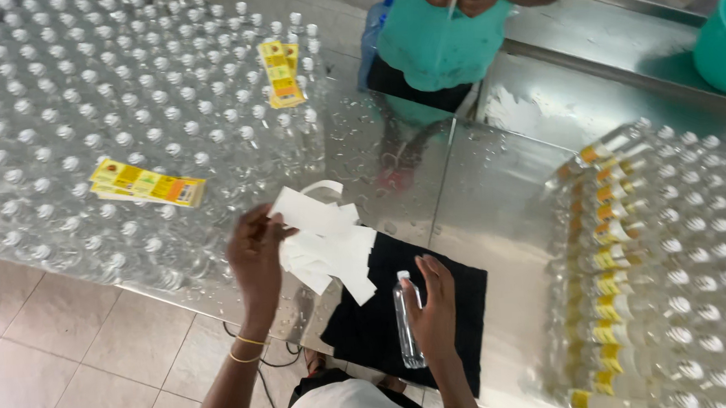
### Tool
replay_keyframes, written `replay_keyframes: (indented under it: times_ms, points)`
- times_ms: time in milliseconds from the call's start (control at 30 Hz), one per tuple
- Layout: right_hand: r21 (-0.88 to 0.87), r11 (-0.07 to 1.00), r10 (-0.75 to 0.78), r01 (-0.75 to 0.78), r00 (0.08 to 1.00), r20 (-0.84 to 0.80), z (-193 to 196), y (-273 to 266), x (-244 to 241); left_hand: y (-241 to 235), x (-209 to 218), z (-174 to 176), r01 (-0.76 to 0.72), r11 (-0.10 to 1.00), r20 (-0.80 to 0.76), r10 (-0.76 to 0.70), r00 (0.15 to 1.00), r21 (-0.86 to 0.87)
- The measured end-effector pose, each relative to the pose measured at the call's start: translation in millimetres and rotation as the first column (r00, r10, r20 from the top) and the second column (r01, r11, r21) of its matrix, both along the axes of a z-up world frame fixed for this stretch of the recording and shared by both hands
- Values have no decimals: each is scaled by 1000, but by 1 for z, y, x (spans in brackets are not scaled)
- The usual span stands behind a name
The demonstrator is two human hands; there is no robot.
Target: The person repeatedly picks up clear plastic bottles, applies yellow labels to them by hand, and places the labeled bottles onto a large stack on the right side of the table. The person also handles white paper strips and a black cloth on the table.
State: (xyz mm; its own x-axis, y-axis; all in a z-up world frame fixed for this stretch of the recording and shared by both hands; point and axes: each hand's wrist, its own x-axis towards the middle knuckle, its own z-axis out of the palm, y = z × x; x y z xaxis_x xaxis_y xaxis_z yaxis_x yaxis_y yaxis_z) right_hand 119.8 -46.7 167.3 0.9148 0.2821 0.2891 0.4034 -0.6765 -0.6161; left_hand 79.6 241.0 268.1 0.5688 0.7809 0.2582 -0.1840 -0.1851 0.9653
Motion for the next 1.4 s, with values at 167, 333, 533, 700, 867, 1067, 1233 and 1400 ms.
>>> replay_keyframes:
  times_ms: [167,333,533,700,867,1067,1233,1400]
  points:
    - [163,967,106,-194,893,438,77,-2,-3,-122,5,-12,381,783,70,-401,914,-491]
    - [204,967,80,-153,942,325,76,-37,3,-180,2,-27,483,684,39,-555,831,-547]
    - [508,859,156,-58,976,-152,88,-65,-10,-193,3,-42,539,670,-14,-634,774,-511]
    - [516,849,59,111,952,-301,76,-63,-18,-198,3,-45,534,705,-78,-635,769,-467]
    - [632,752,18,188,952,-305,73,-51,-24,-193,2,-46,546,691,-64,-645,761,-474]
    - [639,735,-6,226,945,-327,61,-42,-21,-178,4,-49,604,647,-51,-701,711,-465]
    - [668,694,-34,268,939,-341,71,-39,-21,-167,4,-52,658,562,1,-760,649,-501]
    - [646,716,-41,263,940,-337,66,-38,-21,-165,5,-70,698,491,-9,-821,570,-521]
